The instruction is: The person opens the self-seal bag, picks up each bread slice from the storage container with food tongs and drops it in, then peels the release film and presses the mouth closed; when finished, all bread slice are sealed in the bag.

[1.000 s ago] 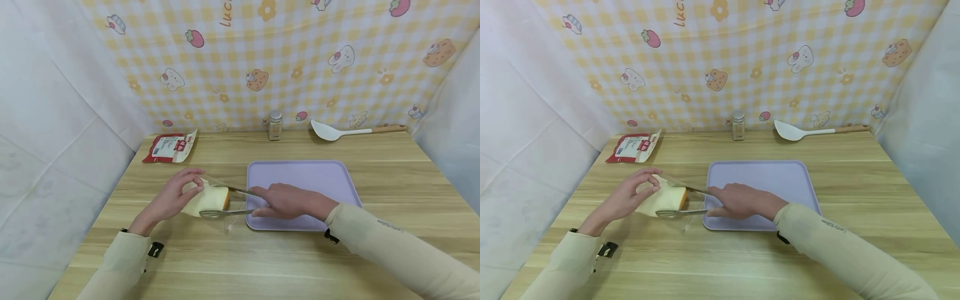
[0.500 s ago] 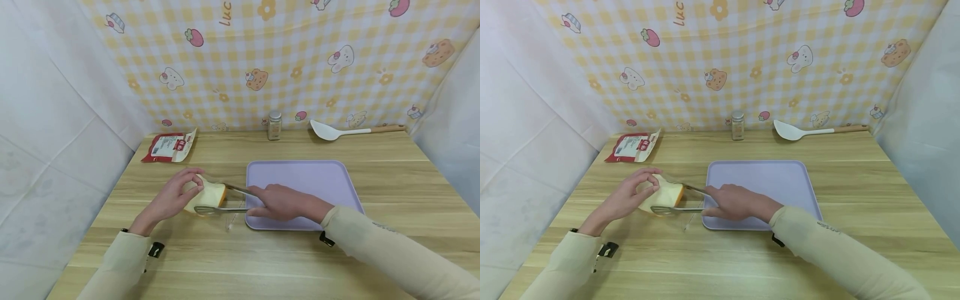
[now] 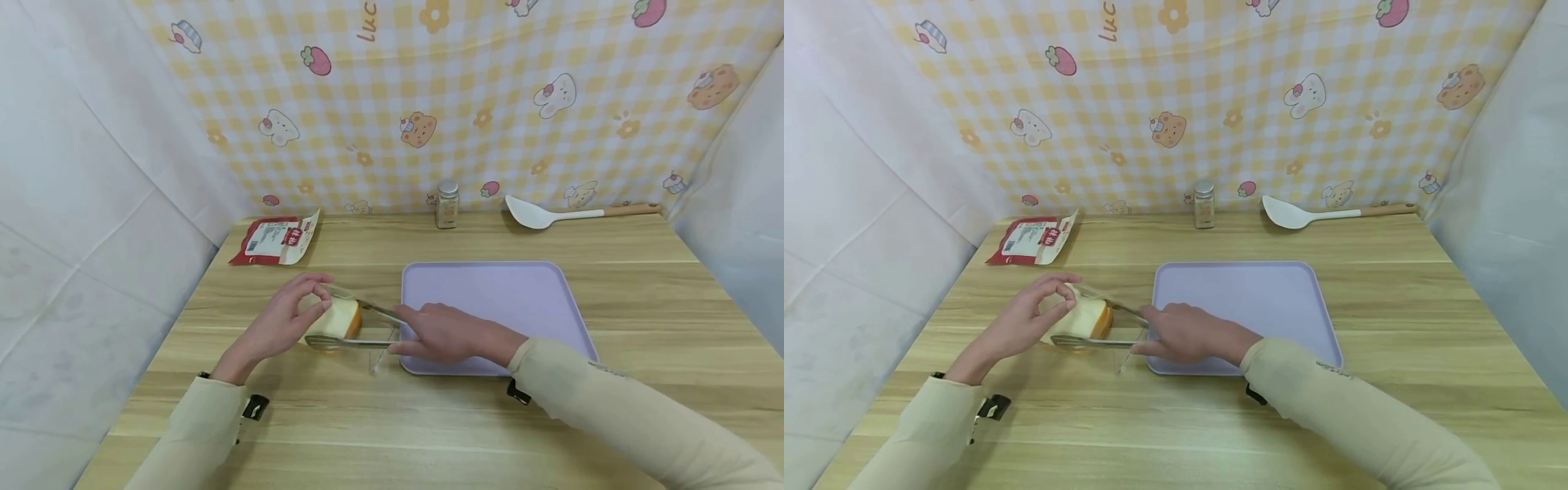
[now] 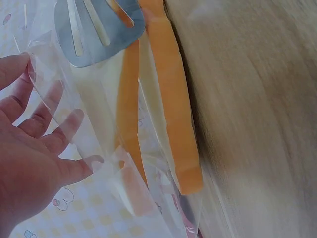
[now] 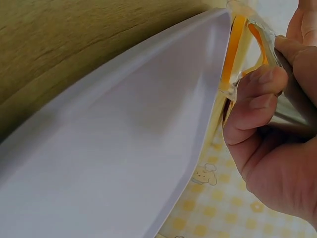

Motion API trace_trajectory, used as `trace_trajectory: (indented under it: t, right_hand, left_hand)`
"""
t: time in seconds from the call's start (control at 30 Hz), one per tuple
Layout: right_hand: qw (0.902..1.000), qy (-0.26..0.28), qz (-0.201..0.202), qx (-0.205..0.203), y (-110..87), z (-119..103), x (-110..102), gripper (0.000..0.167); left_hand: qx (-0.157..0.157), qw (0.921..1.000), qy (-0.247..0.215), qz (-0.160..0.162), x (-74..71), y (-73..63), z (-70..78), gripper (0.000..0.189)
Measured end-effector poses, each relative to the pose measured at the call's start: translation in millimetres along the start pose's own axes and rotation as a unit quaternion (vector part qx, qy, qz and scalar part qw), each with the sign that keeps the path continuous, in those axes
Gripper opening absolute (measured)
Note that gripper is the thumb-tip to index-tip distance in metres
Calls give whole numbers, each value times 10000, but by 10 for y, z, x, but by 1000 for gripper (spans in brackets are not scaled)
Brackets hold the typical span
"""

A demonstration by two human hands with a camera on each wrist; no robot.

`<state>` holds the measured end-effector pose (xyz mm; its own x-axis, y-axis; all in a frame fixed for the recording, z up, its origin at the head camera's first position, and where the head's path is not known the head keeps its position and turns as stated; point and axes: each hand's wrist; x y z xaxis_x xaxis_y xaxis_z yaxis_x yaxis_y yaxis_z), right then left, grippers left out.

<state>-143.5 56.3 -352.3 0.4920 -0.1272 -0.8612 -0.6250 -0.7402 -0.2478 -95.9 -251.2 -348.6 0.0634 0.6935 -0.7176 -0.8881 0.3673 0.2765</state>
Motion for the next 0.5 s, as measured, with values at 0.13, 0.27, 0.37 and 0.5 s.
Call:
trace_trajectory:
  t: [0.13,0.27,0.37,0.5]
  right_hand:
    - [10000,74,-60,24,37,-8,16,70]
    - [9998,71,-134,127,66,-12,24,72]
    - [9997,36,-160,152,81,-17,20,73]
    - [9998,51,-151,100,94,-27,0,72]
  left_hand:
    - [-46,10000,36,-7,5,4,-2,6]
    - [-32,10000,33,-36,10,12,8,7]
    - [-37,10000,21,-55,12,17,12,7]
    - [-56,10000,20,-51,14,19,12,7]
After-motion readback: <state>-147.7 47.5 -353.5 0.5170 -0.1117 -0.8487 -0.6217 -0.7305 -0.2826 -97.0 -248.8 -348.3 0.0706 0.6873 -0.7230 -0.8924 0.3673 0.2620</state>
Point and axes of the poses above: each hand's wrist, its own y-axis towards the middle knuckle, its own x-axis out of the palm, z = x × y, and after that the axes turned 8 degrees about x, right-handed
